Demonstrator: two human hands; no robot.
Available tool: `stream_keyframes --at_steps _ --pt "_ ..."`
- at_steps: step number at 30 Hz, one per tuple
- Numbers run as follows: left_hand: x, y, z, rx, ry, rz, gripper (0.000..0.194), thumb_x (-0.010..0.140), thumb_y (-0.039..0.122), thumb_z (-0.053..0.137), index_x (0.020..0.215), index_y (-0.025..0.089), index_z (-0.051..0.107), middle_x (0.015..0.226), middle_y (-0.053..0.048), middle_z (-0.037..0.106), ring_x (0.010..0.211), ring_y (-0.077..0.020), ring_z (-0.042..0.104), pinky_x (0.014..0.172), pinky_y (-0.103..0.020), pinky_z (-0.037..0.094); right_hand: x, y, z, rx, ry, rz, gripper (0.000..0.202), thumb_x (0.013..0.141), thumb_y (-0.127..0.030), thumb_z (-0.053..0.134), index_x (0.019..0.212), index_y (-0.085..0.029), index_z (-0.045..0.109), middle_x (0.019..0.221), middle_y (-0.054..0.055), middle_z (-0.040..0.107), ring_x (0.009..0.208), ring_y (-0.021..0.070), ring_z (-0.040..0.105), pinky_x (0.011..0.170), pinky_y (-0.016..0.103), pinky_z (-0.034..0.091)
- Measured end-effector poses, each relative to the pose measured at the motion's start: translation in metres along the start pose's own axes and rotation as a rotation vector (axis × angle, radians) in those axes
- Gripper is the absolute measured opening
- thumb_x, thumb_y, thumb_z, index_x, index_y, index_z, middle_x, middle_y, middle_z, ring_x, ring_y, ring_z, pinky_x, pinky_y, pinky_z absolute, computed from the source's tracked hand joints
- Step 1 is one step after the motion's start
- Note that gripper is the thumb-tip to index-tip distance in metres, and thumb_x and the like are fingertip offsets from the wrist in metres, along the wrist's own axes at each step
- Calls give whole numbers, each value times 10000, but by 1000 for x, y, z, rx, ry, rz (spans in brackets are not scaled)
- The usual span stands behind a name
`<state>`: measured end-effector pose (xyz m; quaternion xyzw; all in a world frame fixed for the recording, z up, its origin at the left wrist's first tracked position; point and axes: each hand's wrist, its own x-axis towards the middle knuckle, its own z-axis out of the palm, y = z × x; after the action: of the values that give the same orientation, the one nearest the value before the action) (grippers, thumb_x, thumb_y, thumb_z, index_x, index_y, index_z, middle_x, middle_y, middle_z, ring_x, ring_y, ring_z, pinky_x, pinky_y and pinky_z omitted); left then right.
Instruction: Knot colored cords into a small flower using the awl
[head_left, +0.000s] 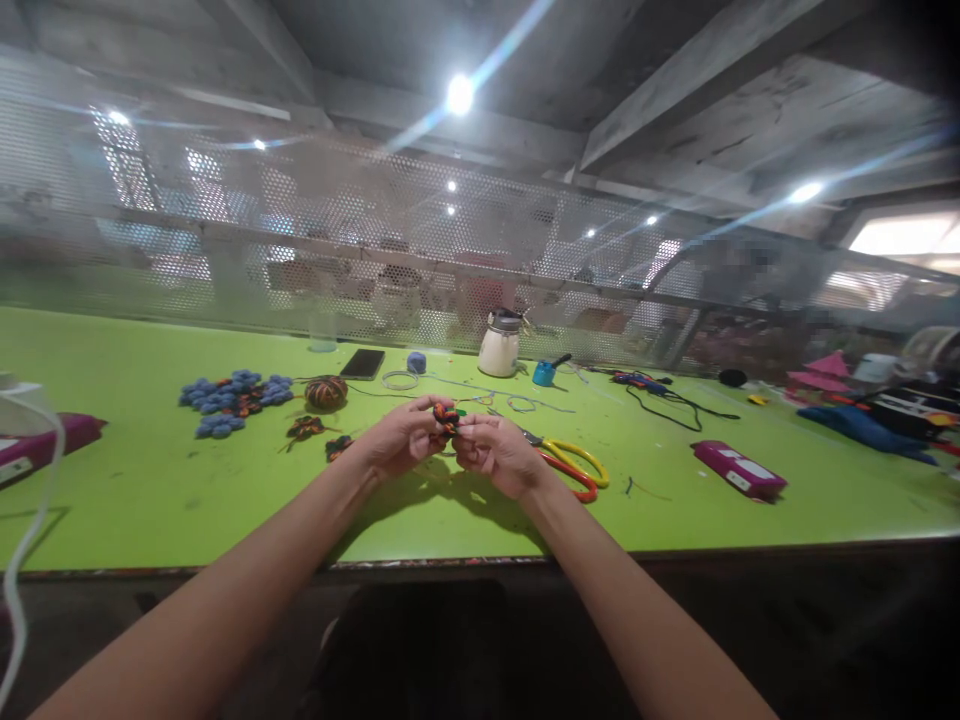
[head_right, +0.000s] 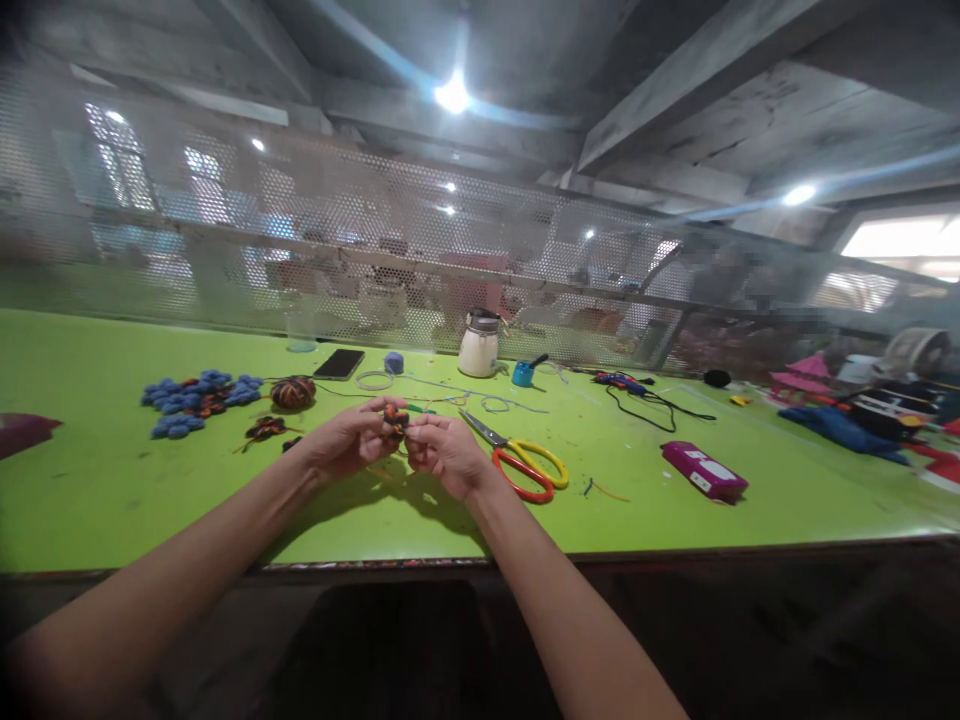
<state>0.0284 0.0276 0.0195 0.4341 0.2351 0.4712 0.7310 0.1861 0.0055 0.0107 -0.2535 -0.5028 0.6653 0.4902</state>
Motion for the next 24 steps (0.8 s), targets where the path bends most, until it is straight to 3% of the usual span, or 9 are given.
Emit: stream_keyframes --at_steps 8,14,17,21,24 --pt "-5 2 1 46 -108 -13 279 622 21 610 873 142 588 737 -13 605 611 -74 563 571 -173 454 -1 -1 -2 -3 -15 20 163 635 -192 680 670 -152 526 471 -81 366 423 44 276 424 195 197" --pt "-4 3 -2 86 -130 -29 256 669 67 636 912 148 617 816 -33 640 660 -88 591 611 -191 480 3 1 -6 -112 98 -28 169 635 -236 689 675 -164 541 466 -77 422 412 54 322 431 201 228" --pt "-2 2 -4 92 -74 -41 159 706 124 676 860 130 637 738 -37 643 622 -93 595 578 -191 479 3 1 -6 -192 122 -41 175 635 -259 702 680 -165 561 491 -61 474 419 62 371 440 210 256" --pt "4 1 -5 86 51 -6 152 652 35 709 762 109 636 652 -44 654 570 -92 597 529 -172 457 3 2 -7 -208 114 -62 205 669 -324 712 698 -164 588 532 -50 493 458 66 391 462 216 291" --pt "7 0 -7 85 78 33 145 641 42 727 726 113 633 660 -47 668 600 -98 611 546 -170 457 5 4 -9 -222 117 -55 262 693 -394 702 684 -155 596 572 -31 519 488 70 420 476 220 303"
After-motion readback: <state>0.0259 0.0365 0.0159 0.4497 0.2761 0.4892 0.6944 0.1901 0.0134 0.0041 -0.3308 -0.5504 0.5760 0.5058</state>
